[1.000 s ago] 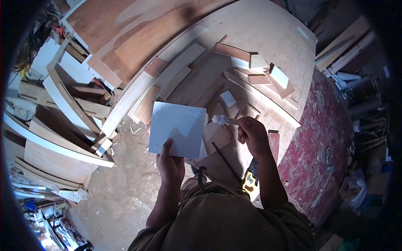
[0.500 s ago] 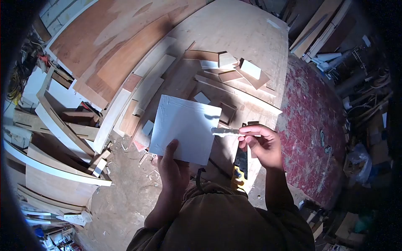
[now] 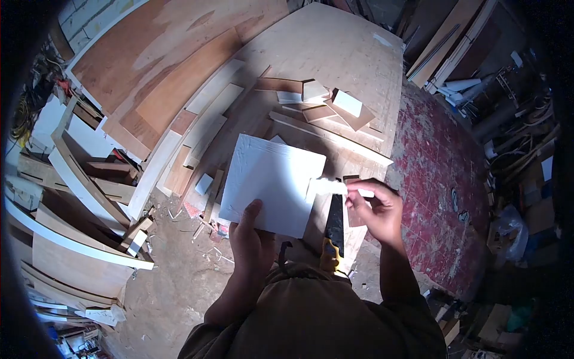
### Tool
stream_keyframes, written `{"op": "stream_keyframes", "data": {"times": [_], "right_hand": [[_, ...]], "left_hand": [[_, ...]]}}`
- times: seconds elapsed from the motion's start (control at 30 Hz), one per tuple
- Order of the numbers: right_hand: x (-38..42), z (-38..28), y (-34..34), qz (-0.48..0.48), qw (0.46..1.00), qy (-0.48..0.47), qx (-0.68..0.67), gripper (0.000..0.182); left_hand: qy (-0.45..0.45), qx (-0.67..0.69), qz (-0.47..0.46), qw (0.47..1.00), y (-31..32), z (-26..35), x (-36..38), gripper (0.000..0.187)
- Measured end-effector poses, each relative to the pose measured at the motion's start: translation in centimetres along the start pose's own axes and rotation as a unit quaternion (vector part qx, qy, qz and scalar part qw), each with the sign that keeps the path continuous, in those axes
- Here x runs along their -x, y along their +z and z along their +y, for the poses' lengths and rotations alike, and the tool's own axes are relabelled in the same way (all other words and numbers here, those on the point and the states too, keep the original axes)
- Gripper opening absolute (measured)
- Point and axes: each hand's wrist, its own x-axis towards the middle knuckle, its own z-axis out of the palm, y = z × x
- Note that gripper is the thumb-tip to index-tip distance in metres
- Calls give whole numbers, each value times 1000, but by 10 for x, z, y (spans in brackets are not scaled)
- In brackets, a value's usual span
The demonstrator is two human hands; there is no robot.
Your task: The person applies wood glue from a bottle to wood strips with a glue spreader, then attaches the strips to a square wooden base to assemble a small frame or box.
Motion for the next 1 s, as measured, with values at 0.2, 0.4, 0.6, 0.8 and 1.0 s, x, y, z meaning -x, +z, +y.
{"op": "stream_keyframes", "data": {"times": [0.2,0.4,0.6,0.8,1.0], "right_hand": [[4,-4,-13,-86,996,19,-17,15],[-2,3,-10,53,999,8,10,17],[-4,-1,-18,-164,980,-107,38,16],[-3,-12,-13,-2,999,41,-6,14],[-9,-6,-13,-145,985,-38,87,20]], "left_hand": [[3,-4,-14,1000,0,-1,2,41],[0,-11,-17,1000,-1,-5,1,41],[-3,-24,-22,999,-4,-4,-2,40],[9,-19,-25,999,-1,-5,-2,39],[9,-17,-23,1000,0,-4,-1,38]]}}
